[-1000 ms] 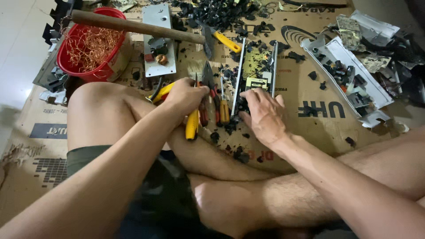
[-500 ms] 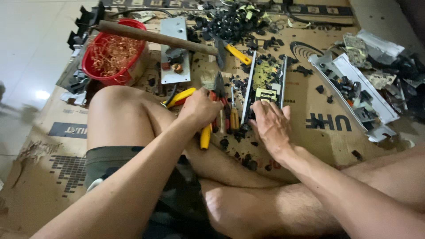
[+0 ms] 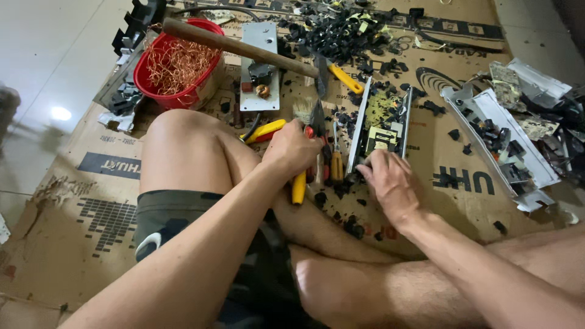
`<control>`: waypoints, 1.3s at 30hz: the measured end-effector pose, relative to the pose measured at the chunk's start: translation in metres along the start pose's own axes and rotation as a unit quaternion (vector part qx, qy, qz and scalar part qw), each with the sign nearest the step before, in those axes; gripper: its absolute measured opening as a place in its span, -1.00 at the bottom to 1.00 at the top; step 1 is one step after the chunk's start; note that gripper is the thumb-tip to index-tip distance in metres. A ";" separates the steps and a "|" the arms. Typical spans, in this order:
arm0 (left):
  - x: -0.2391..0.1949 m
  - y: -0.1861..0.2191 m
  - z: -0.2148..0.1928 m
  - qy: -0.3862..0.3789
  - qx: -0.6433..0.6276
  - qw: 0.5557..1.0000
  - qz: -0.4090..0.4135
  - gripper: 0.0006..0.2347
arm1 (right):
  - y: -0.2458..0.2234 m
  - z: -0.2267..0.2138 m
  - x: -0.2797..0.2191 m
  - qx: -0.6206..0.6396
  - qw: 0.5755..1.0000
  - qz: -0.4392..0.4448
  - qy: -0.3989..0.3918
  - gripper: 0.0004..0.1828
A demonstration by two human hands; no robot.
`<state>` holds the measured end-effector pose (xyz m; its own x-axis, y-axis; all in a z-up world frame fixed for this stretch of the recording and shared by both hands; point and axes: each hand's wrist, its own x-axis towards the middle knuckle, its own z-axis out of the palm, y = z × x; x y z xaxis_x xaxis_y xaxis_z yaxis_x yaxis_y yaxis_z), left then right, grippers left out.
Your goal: The person sits on the floor and dismantles a metal electronic component, likely a power supply unit. They use a yellow utility knife to pry off parts and a hammer to break the casing and internal components. The person scrapes and breaks the device into smaller pieces, separating copper wire and other materials.
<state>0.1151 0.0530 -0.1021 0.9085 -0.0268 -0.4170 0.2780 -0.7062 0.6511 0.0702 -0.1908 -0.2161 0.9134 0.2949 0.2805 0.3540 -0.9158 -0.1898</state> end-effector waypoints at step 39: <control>-0.122 0.098 -0.004 -0.223 0.043 0.962 0.152 -0.50 | -0.091 -0.180 -0.038 0.667 0.559 0.489 0.062 -0.58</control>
<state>0.0322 -0.0102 0.0149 0.7141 -0.5282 -0.4594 -0.0233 -0.6738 0.7385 -0.0328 -0.1678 -0.0405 0.8092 -0.2665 -0.5236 -0.3916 0.4196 -0.8189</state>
